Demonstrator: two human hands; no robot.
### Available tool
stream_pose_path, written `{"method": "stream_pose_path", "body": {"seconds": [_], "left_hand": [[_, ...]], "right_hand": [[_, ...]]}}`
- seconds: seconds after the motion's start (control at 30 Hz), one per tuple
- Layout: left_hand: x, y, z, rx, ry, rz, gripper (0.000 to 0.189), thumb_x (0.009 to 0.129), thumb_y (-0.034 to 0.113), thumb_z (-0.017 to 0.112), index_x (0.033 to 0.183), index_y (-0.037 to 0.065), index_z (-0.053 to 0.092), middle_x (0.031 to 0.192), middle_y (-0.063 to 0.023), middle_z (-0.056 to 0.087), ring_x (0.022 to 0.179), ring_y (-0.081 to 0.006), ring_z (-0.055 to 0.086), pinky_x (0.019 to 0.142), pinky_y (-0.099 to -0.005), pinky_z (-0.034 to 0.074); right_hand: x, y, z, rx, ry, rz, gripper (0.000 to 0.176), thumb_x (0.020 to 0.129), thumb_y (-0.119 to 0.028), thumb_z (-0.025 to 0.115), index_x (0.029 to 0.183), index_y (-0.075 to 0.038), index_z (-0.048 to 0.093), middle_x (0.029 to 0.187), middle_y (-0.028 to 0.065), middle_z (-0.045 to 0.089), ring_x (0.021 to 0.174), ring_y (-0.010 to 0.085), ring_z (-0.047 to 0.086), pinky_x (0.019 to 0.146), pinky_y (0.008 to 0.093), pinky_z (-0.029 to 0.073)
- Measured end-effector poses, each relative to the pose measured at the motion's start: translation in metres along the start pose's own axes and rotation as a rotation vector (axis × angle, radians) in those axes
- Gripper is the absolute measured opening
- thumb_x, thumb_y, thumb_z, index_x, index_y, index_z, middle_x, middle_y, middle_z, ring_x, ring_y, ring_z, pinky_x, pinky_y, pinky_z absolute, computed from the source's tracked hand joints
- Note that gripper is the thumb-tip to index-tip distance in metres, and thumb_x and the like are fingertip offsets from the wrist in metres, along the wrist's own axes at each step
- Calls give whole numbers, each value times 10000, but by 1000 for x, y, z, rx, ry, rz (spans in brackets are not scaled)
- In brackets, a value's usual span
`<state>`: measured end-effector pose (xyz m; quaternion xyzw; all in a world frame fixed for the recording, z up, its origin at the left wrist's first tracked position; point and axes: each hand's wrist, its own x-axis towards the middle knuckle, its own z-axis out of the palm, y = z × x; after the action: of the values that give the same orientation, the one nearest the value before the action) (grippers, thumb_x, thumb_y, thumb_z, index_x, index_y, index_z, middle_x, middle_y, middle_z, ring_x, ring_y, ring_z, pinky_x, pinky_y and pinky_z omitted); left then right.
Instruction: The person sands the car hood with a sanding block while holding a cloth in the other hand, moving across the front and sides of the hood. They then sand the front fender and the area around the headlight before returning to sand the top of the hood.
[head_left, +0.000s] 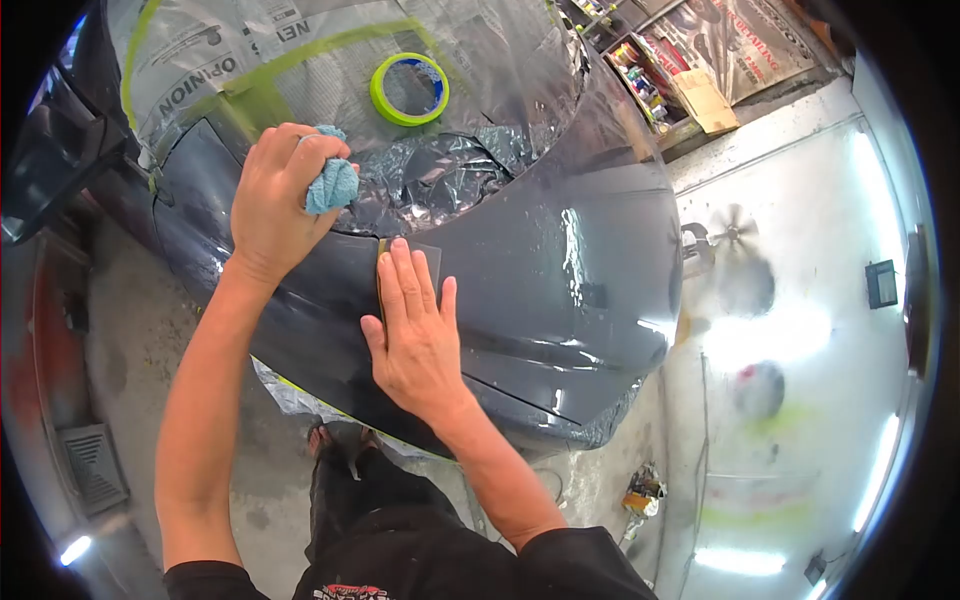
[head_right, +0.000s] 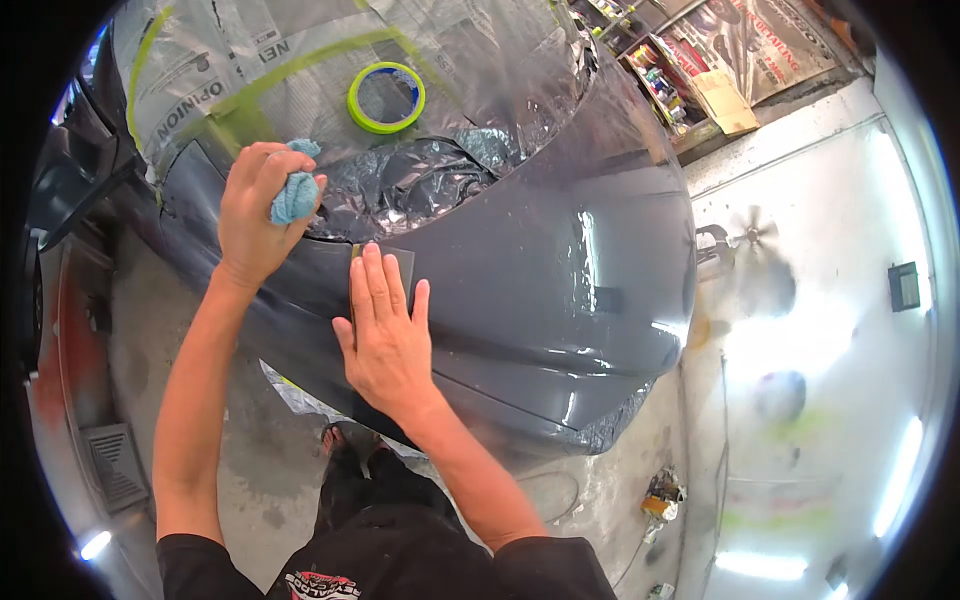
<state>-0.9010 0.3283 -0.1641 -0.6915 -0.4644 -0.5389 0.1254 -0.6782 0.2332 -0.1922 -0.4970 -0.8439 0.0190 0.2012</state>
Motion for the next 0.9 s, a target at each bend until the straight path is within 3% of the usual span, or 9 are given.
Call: {"method": "stream_pose_path", "body": {"seconds": [0.1,0.17,0.23,0.37,0.47,0.63,0.7,0.8,0.9], "left_hand": [[2,2,2,-17,9,10,384,756,102,874,1086,161,686,1070,-55,668,1014,-319,656,888,-435,523],[1,2,-3,-6,9,4,348,781,104,872,1075,142,690,1059,-68,675,1007,-324,658,887,-435,527],[3,3,-3,-3,1,9,266,852,116,871,1053,101,698,1040,-94,692,982,-336,663,881,-434,535],[0,3,1,-12,-11,-13,418,723,77,864,1090,164,683,1076,-57,664,1028,-320,655,901,-441,523],[-1,2,-2,-19,-8,-10,421,725,77,864,1094,165,682,1084,-57,663,1027,-326,653,903,-441,522],[2,2,-1,-9,-13,0,438,715,74,866,1099,167,677,1085,-58,660,1031,-331,651,904,-439,521],[0,2,1,-12,-22,17,453,704,73,867,1103,167,674,1085,-57,658,1032,-328,650,905,-441,520],[-1,-1,-2,-8,-22,2,466,698,77,868,1111,169,672,1087,-53,656,1035,-323,648,907,-440,518],[1,-2,0,-8,-20,6,465,697,83,869,1109,172,674,1087,-47,657,1034,-320,649,908,-439,517]], "right_hand": [[13,47,-6,-108,43,91,623,1091,-319,583,1635,-50,444,1758,162,373,1609,398,359,1204,757,298],[27,73,-11,-93,57,263,587,1124,-313,519,1633,-31,441,1748,200,374,1611,415,352,1212,743,302],[20,46,4,-97,95,178,610,1121,-306,519,1645,-12,419,1744,228,365,1609,443,344,1227,728,294],[5,27,-10,-51,-24,-8,631,1098,-275,563,1665,-45,407,1753,194,366,1612,418,351,1244,706,288],[27,71,-13,-120,35,237,638,1098,-289,564,1662,-36,405,1753,198,363,1604,420,360,1249,690,300],[3,-3,10,-17,32,-10,697,1079,-315,590,1659,14,386,1756,232,343,1612,443,336,1256,695,288],[10,20,-9,-70,-46,-18,682,1085,-315,581,1667,-13,390,1763,207,346,1621,413,335,1254,694,289],[25,63,-2,-133,51,249,670,1092,-306,580,1667,-19,391,1762,199,352,1622,397,340,1247,695,298],[14,4,10,-31,100,93,667,1092,-307,581,1662,-16,395,1758,198,359,1616,404,346,1245,692,301]]}}
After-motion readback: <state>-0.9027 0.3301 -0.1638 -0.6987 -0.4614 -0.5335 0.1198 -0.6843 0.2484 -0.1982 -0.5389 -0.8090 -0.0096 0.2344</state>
